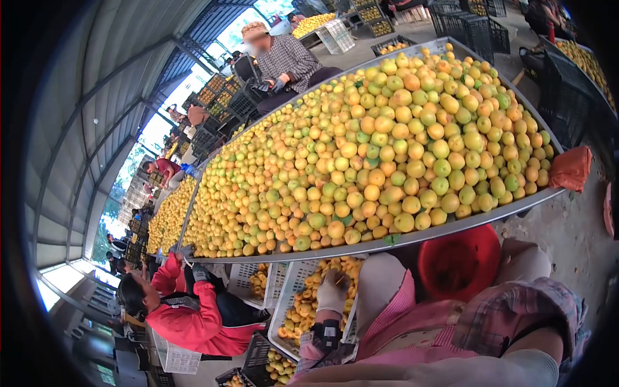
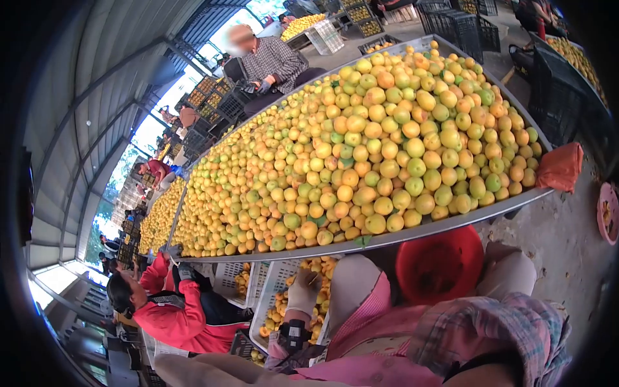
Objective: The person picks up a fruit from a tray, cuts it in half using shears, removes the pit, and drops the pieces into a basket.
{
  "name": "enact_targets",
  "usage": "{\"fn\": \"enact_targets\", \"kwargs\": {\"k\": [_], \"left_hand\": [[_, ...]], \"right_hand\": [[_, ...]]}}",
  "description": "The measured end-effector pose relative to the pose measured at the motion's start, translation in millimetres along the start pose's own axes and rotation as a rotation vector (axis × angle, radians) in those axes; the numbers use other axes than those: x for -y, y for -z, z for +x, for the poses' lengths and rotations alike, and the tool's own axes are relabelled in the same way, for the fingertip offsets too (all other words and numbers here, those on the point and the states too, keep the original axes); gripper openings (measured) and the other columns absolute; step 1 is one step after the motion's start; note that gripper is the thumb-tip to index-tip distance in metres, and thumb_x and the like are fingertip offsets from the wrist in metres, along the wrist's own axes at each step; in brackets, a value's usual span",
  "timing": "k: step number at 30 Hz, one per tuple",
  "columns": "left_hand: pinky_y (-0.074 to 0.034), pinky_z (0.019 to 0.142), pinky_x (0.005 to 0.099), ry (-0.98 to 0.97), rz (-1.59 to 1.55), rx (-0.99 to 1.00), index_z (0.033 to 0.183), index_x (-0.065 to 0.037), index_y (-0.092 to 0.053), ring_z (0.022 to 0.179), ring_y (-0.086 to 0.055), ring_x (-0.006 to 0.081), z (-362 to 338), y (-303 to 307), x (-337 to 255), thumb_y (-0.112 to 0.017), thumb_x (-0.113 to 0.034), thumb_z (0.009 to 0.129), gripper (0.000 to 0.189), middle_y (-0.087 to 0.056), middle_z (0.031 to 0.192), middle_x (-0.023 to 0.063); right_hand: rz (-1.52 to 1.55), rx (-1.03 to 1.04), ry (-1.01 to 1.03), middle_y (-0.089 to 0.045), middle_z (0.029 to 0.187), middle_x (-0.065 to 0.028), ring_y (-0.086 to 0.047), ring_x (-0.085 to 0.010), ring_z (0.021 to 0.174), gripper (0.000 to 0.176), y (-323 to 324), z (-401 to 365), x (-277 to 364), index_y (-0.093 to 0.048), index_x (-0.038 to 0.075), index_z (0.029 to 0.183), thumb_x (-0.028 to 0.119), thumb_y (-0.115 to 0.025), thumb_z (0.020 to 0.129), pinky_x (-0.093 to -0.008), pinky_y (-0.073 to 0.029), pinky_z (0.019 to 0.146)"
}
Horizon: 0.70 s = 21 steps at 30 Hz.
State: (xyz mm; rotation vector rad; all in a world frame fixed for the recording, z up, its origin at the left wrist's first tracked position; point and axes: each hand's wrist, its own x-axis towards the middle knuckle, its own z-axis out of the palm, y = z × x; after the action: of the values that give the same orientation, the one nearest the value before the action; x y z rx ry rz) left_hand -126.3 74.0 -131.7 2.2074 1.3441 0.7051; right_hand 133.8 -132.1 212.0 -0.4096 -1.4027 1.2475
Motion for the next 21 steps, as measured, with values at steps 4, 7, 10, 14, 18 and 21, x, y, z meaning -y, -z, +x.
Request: {"fn": "enact_targets", "kwargs": {"k": [4,7,10,14,18,21], "left_hand": [[-0.049,0.066,0.0263,0.697,-1.658,0.105,0.102,-0.003,-0.06,0.08,-0.061,0.0218,9.5,-13.8,-14.6,-0.063,-0.023,0.091,0.023,-0.064,0.088,0.0091],[-0.049,0.066,0.0269,0.719,-1.676,0.238,0.104,-0.002,-0.061,0.078,-0.06,0.0222,5.1,-28.4,-18.8,-0.061,-0.032,0.094,0.031,-0.064,0.091,0.0104],[-0.052,0.067,0.0295,0.703,-1.651,0.29,0.108,-0.002,-0.062,0.078,-0.063,0.0243,1.8,-45.4,-26.3,-0.06,-0.035,0.095,0.036,-0.066,0.096,0.0122],[-0.052,0.065,0.0284,0.838,-1.811,0.322,0.112,-0.004,-0.061,0.081,-0.064,0.0243,2.8,-49.1,-27.4,-0.06,-0.033,0.095,0.034,-0.067,0.102,0.0133],[-0.053,0.062,0.0277,0.863,-1.898,0.405,0.114,-0.006,-0.06,0.081,-0.065,0.0246,3.0,-53.2,-24.5,-0.06,-0.033,0.095,0.033,-0.067,0.106,0.0138],[-0.053,0.061,0.0262,0.877,-1.771,0.307,0.114,-0.006,-0.06,0.081,-0.065,0.0231,-0.4,-57.3,-31.0,-0.061,-0.033,0.095,0.033,-0.068,0.107,0.0117]], "right_hand": [[0.038,0.138,-0.197,-0.054,0.127,-0.0151,-0.059,-0.0254,0.109,0.061,-1.6,-0.2,-5.8,-0.036,0.007,0.141,0.006,-0.06,0.086,-0.0343,-0.048,0.091],[-0.004,0.135,-0.135,-0.054,0.128,-0.0151,-0.059,-0.025,0.108,0.061,0.2,3.0,-11.5,-0.032,0.008,0.143,0.011,-0.06,0.088,-0.0337,-0.049,0.09],[0.015,0.118,-0.136,-0.054,0.127,-0.0158,-0.06,-0.0254,0.107,0.06,5.7,16.6,-9.1,-0.034,0.007,0.142,0.009,-0.059,0.088,-0.0339,-0.049,0.089],[0.044,0.083,-0.139,-0.055,0.126,-0.0167,-0.061,-0.0261,0.105,0.058,12.1,35.1,-6.3,-0.036,0.005,0.14,0.007,-0.059,0.087,-0.0341,-0.05,0.088],[0.085,0.044,-0.155,-0.056,0.124,-0.0176,-0.062,-0.0267,0.104,0.057,18.7,54.7,-5.3,-0.039,0.004,0.139,0.005,-0.059,0.086,-0.0344,-0.05,0.086],[0.131,0.023,-0.167,-0.057,0.123,-0.0183,-0.063,-0.0271,0.103,0.056,14.2,8.2,-24.6,-0.04,0.003,0.138,0.004,-0.059,0.086,-0.0346,-0.051,0.085]]}}
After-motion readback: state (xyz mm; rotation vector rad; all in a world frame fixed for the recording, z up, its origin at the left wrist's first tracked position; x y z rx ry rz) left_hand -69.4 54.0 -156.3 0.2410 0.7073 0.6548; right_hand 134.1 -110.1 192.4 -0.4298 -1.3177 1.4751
